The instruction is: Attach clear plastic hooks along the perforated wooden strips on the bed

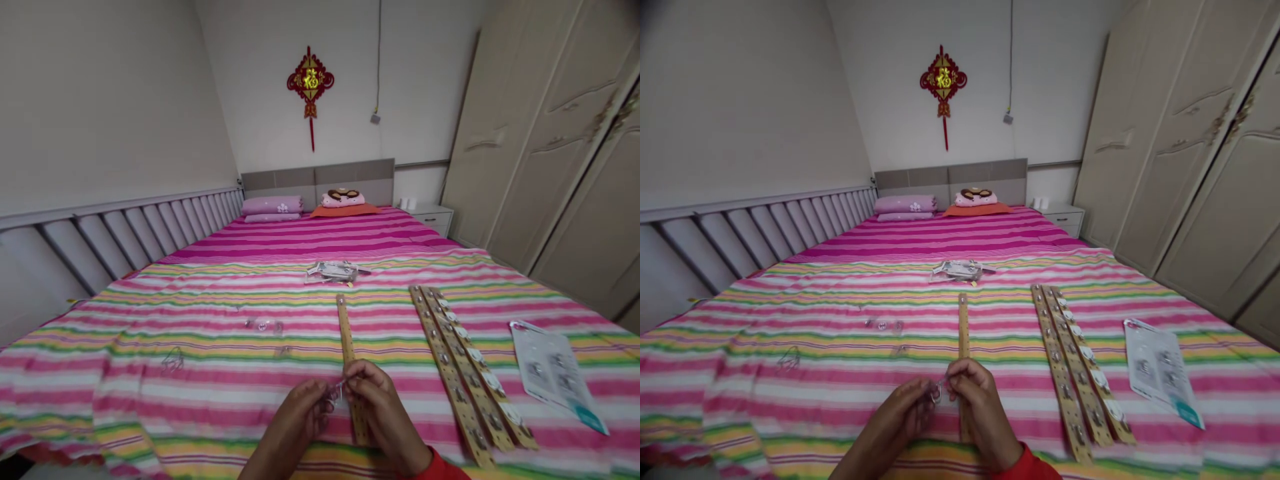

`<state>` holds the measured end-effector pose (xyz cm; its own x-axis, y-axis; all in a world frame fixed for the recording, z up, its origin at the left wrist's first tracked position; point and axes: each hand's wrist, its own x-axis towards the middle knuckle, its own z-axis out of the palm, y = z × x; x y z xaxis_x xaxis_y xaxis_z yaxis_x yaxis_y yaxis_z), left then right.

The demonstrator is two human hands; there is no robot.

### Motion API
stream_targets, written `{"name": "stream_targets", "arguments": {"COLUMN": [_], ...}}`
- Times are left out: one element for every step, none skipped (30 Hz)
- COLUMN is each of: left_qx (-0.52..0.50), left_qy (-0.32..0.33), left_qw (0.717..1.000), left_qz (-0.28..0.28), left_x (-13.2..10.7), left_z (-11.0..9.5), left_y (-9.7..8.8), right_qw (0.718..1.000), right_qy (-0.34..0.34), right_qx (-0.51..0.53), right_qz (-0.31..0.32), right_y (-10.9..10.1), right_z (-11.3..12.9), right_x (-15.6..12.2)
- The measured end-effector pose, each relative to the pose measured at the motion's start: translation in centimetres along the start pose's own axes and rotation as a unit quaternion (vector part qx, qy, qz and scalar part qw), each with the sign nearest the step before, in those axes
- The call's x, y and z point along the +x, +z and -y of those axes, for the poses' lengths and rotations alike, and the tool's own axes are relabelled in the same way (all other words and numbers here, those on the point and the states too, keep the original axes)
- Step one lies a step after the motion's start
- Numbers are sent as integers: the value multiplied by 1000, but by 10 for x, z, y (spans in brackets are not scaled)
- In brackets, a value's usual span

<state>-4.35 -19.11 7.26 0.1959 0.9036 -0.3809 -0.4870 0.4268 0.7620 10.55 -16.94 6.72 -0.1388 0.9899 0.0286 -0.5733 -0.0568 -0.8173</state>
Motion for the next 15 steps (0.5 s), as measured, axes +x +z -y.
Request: {"name": "stream_targets", "arguments": {"left_qx": [1, 1, 2, 4, 9, 19, 36, 60, 86, 111, 136, 159, 182, 208, 240], "left_qy": [5, 10, 13, 17, 20, 27, 40, 62, 93, 132, 173, 211, 240, 262, 281], "left_qw": [1000, 1000, 1000, 1000, 1000, 999, 998, 996, 991, 983, 972, 961, 949, 937, 923], "left_qz": [3, 5, 6, 8, 7, 1, -12, -29, -49, -66, -80, -88, -93, -99, -105], "left_x": [-3, -5, -8, -9, -10, -11, -10, -8, -6, -3, -1, 2, 3, 4, 4], "left_z": [1, 2, 4, 5, 6, 7, 8, 9, 9, 10, 11, 12, 12, 13, 13], "left_y": [4, 7, 11, 14, 17, 19, 20, 20, 20, 18, 17, 15, 13, 12, 11], "right_qw": [1000, 1000, 999, 999, 998, 998, 998, 998, 999, 999, 999, 998, 998, 997, 997], "right_qy": [-6, -15, -25, -35, -44, -50, -52, -51, -48, -43, -35, -26, -17, -6, 4], "right_qx": [10, 19, 26, 30, 32, 30, 27, 25, 25, 28, 33, 41, 50, 59, 67], "right_qz": [4, 7, 10, 12, 12, 10, 7, 2, -5, -12, -20, -27, -36, -42, -45], "right_y": [-1, -3, -4, -6, -7, -9, -9, -10, -10, -10, -10, -10, -10, -10, -10], "right_z": [1, 3, 4, 5, 7, 8, 10, 11, 12, 14, 15, 15, 16, 16, 16], "right_x": [-1, -3, -4, -5, -6, -7, -8, -9, -10, -11, -12, -13, -14, -14, -14]}}
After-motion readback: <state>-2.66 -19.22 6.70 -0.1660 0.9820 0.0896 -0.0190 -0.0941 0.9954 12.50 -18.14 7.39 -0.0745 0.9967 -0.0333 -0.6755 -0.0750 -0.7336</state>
